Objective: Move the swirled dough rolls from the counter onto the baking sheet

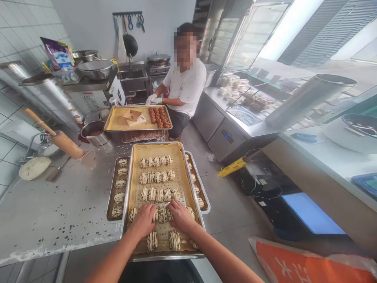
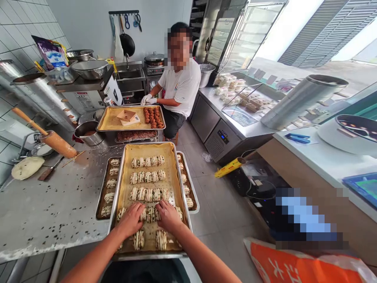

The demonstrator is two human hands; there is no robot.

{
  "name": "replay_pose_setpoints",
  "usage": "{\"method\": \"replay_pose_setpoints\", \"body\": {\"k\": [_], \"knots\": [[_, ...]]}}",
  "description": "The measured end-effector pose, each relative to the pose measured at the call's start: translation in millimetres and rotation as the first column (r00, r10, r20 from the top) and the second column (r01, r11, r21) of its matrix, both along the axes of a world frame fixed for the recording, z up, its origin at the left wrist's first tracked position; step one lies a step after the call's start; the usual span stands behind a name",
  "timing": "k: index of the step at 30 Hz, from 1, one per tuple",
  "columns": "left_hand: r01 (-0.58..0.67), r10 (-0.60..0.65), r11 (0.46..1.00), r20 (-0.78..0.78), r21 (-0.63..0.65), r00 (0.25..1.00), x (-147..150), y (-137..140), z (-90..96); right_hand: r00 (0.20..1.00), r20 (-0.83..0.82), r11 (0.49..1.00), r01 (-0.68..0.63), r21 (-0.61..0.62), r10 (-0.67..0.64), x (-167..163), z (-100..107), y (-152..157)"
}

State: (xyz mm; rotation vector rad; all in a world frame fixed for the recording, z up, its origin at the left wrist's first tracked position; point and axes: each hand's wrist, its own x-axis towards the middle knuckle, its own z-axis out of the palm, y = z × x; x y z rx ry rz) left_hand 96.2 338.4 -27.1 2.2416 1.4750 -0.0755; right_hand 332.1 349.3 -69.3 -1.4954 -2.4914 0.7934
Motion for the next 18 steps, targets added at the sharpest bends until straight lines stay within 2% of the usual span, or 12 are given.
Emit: {"method": "replay_pose_setpoints", "body": {"k": [3, 7, 9, 12, 15, 18], "knots": [[-0.043, 0.044, 0.999, -0.022, 0.017, 0.999, -12, 1, -0.1, 0.999, 0.047, 0.999, 0.016, 0.033, -0.017, 6, 0, 0], [-0.04, 0.044, 0.999, -0.126, 0.034, 0.991, -21, -3, 6.8, 0.997, 0.072, 0.999, 0.025, 0.035, -0.028, 14, 6, -4], [-0.032, 0.04, 0.997, -0.121, 0.067, 0.992, -14, -6, 10.8, 0.998, 0.042, 0.998, 0.047, 0.043, -0.049, 18, 9, -8], [0.016, -0.013, 0.996, -0.032, 0.088, 0.999, 8, -7, 14.3, 0.995, -0.023, 0.993, 0.099, 0.062, -0.098, 26, 11, -15], [0.086, -0.087, 0.996, 0.012, 0.031, 0.996, 30, -2, 11.7, 0.984, -0.076, 0.983, 0.168, 0.074, -0.162, 37, 14, -20], [0.062, -0.062, 0.998, -0.017, -0.009, 0.998, 39, 3, 4.4, 0.964, -0.136, 0.967, 0.242, 0.08, -0.23, 50, 20, -21]]}}
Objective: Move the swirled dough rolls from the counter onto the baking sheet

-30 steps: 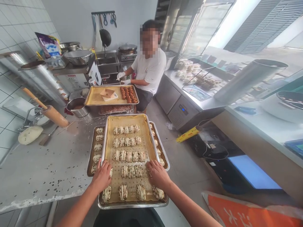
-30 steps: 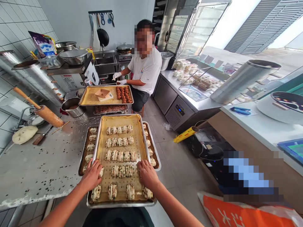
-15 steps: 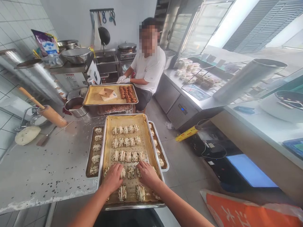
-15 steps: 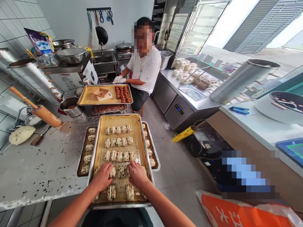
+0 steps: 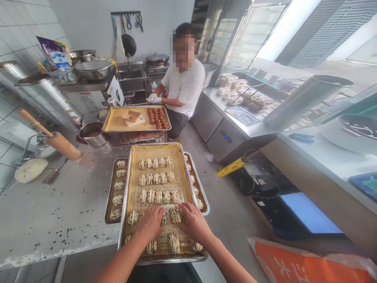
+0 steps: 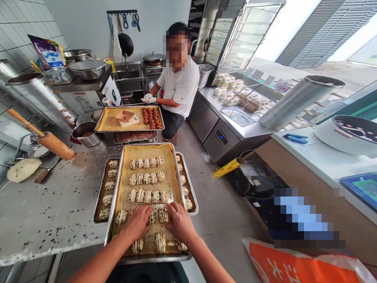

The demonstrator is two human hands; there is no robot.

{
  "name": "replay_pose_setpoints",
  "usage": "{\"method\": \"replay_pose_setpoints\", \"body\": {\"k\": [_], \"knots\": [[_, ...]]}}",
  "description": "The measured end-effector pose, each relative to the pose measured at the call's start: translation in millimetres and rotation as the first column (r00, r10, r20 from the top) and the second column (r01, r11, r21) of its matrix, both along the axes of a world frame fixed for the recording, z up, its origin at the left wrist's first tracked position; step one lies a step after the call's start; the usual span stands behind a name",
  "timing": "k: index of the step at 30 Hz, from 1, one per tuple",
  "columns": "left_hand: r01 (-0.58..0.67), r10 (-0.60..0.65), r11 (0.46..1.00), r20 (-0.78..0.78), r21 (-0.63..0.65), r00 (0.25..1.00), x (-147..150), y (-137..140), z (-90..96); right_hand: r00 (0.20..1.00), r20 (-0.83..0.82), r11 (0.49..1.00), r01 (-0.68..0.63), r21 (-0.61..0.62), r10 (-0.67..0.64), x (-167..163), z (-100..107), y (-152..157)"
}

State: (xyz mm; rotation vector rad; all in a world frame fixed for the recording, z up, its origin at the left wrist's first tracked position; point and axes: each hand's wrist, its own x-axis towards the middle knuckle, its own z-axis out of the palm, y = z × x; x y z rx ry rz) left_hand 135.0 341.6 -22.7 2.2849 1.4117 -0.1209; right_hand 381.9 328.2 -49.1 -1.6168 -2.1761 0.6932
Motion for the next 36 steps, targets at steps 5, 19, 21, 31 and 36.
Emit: {"method": "replay_pose_setpoints", "body": {"k": [5, 19, 21, 31, 36], "knots": [[-0.05, 0.052, 0.998, -0.045, 0.038, 0.998, -1, -6, -6.6, 0.991, -0.049, 0.992, 0.122, -0.002, -0.122, 12, 12, 4], [-0.062, 0.066, 0.997, -0.086, 0.051, 0.994, -75, 85, 2.7, 0.948, 0.221, 0.973, -0.226, -0.033, 0.228, -20, -10, 97], [-0.033, 0.043, 0.993, -0.092, 0.111, 0.995, -81, 86, 0.2, 0.93, 0.276, 0.969, -0.247, -0.024, 0.244, -19, -15, 103], [-0.007, 0.061, 0.963, -0.193, 0.271, 0.979, -119, 77, 4.9, 0.889, 0.396, 0.964, -0.266, 0.032, 0.232, 18, -12, 102], [-0.035, 0.077, 0.977, -0.196, 0.208, 0.978, -109, 73, 7.1, 0.954, 0.263, 0.984, -0.167, 0.068, 0.144, 8, 1, 92]]}}
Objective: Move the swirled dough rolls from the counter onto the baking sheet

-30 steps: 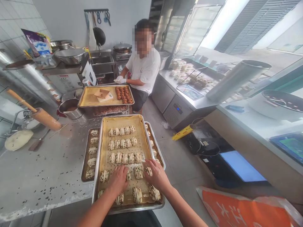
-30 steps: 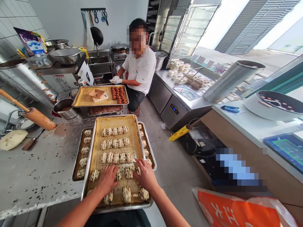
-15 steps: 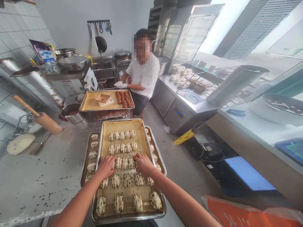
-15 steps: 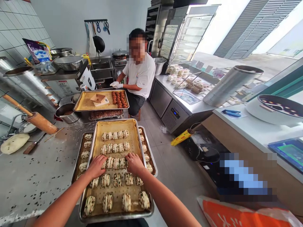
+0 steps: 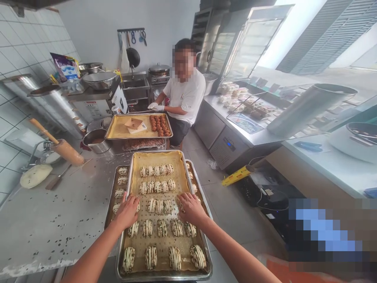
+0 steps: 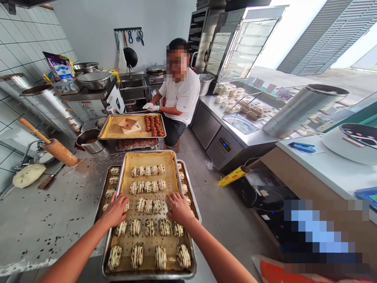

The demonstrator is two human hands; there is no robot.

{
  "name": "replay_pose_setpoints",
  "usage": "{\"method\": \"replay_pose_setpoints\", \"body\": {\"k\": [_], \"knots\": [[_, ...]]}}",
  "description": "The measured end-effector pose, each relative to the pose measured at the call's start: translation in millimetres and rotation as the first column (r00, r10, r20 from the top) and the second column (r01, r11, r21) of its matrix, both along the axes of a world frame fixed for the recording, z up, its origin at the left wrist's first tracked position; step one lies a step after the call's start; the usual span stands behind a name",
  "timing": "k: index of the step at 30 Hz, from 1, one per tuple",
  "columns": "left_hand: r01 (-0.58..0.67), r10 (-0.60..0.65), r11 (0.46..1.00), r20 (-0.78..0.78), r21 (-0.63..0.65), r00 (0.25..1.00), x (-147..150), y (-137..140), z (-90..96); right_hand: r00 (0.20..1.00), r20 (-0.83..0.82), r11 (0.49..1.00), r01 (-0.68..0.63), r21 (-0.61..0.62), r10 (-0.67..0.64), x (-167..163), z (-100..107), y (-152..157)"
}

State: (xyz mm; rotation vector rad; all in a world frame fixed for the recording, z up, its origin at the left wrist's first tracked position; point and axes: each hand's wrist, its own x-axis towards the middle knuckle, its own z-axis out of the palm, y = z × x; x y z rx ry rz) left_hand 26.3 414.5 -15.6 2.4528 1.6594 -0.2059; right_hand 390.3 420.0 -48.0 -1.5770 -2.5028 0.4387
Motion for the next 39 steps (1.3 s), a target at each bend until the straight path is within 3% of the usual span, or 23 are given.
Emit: {"method": "replay_pose_setpoints", "body": {"k": [3, 8, 14, 19, 23, 26, 29, 34, 37, 39], "knots": [[-0.01, 0.012, 0.999, 0.055, -0.036, 0.998, 26, 1, 6.5, 0.992, -0.124, 0.998, 0.0, -0.07, -0.009, -22, -1, -1], [0.122, -0.102, 0.979, 0.124, -0.162, 0.987, 71, 13, 3.8, 0.991, -0.073, 0.987, -0.12, -0.105, 0.113, -61, -13, 13], [0.017, -0.016, 0.999, 0.039, -0.05, 0.999, 63, 11, -5.2, 0.994, -0.011, 0.991, -0.105, -0.081, 0.105, -50, -15, 21], [0.054, -0.05, 0.998, 0.077, -0.041, 0.996, 70, 8, 1.2, 0.993, -0.03, 0.989, -0.12, -0.087, 0.118, -36, -8, 18], [0.146, -0.127, 0.984, 0.174, -0.103, 0.976, 95, 12, -1.1, 0.989, -0.146, 0.996, 0.007, -0.089, -0.02, -18, 5, 7], [0.12, -0.09, 0.98, 0.183, -0.158, 0.979, 108, 15, -9.0, 0.957, -0.232, 0.983, 0.152, -0.102, -0.172, -1, 11, -6], [0.084, -0.056, 0.987, 0.2, -0.136, 0.978, 111, 15, -15.3, 0.929, -0.261, 0.963, 0.239, -0.122, -0.263, 11, 9, -20], [0.05, -0.034, 0.995, 0.181, -0.086, 0.983, 95, 9, -10.4, 0.919, -0.254, 0.953, 0.279, -0.118, -0.3, 17, 6, -39], [-0.046, 0.048, 0.999, 0.07, -0.025, 0.996, 75, 7, -0.7, 0.888, -0.319, 0.943, 0.325, -0.074, -0.331, 19, 6, -45], [-0.041, 0.041, 0.998, 0.001, -0.04, 0.999, 66, 7, 5.2, 0.868, -0.346, 0.932, 0.356, -0.067, -0.357, 20, 4, -48]]}}
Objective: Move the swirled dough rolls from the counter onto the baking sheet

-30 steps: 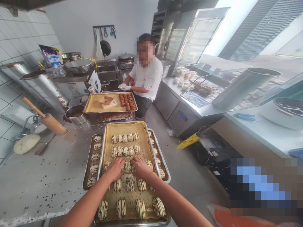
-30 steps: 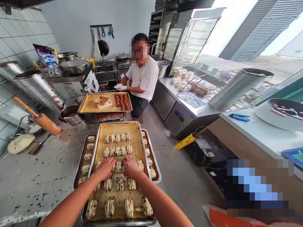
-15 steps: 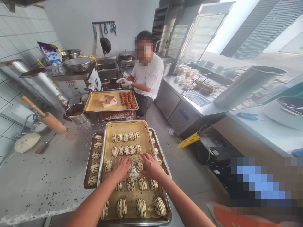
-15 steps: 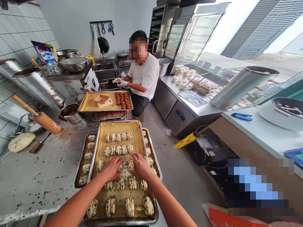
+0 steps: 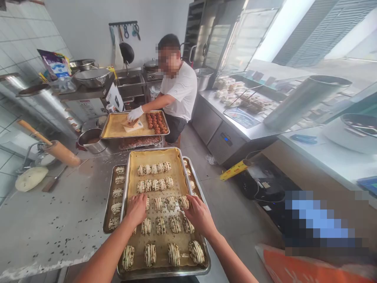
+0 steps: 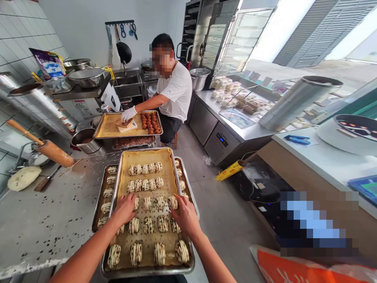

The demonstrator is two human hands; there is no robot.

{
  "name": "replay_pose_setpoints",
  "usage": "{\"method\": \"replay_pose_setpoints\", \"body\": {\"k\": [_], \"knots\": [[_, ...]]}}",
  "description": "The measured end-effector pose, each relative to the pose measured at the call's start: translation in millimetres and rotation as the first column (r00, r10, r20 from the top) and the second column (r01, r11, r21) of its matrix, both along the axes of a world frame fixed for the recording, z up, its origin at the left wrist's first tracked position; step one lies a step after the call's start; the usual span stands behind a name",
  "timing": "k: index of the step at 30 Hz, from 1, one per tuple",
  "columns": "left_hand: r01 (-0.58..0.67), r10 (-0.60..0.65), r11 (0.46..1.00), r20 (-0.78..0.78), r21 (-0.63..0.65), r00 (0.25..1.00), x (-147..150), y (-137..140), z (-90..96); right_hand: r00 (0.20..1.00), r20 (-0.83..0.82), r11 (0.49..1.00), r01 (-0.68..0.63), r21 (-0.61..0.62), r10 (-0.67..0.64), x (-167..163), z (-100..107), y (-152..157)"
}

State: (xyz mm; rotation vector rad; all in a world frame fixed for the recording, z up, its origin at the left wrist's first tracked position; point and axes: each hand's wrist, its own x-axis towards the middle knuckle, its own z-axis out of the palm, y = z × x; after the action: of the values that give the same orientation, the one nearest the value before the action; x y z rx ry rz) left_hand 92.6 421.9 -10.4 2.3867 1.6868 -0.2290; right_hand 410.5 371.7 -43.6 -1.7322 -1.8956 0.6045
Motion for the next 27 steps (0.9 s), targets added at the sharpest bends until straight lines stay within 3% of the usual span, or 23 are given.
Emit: {"method": "replay_pose_setpoints", "body": {"k": [5, 13, 15, 18, 20, 23, 27], "knots": [[0.044, -0.044, 0.999, 0.016, -0.026, 0.999, -5, 0, 5.2, 1.0, -0.01, 1.0, -0.01, -0.022, 0.01, -4, -8, -4], [0.028, -0.02, 0.995, 0.094, -0.092, 0.995, -11, -2, -4.2, 0.999, 0.007, 0.999, -0.032, -0.034, 0.032, -11, -9, 7], [0.048, -0.033, 0.992, 0.134, -0.113, 0.99, -15, 4, -0.8, 0.999, 0.005, 0.999, -0.045, -0.014, 0.045, -13, -6, 23], [-0.012, 0.02, 0.999, 0.18, -0.047, 0.983, -21, 29, 6.8, 0.991, 0.07, 0.993, -0.115, -0.005, 0.115, -23, -1, 65], [-0.04, 0.04, 0.999, 0.131, -0.003, 0.991, -24, 54, 8.8, 0.971, 0.131, 0.98, -0.199, -0.021, 0.2, -33, -1, 100], [0.013, -0.012, 0.999, 0.031, -0.032, 0.999, -26, 87, 5.1, 0.924, 0.19, 0.943, -0.329, -0.047, 0.332, -51, -5, 145], [0.058, -0.058, 0.998, 0.01, -0.022, 0.998, -34, 101, 0.5, 0.86, 0.284, 0.904, -0.421, -0.074, 0.424, -52, -15, 168]]}}
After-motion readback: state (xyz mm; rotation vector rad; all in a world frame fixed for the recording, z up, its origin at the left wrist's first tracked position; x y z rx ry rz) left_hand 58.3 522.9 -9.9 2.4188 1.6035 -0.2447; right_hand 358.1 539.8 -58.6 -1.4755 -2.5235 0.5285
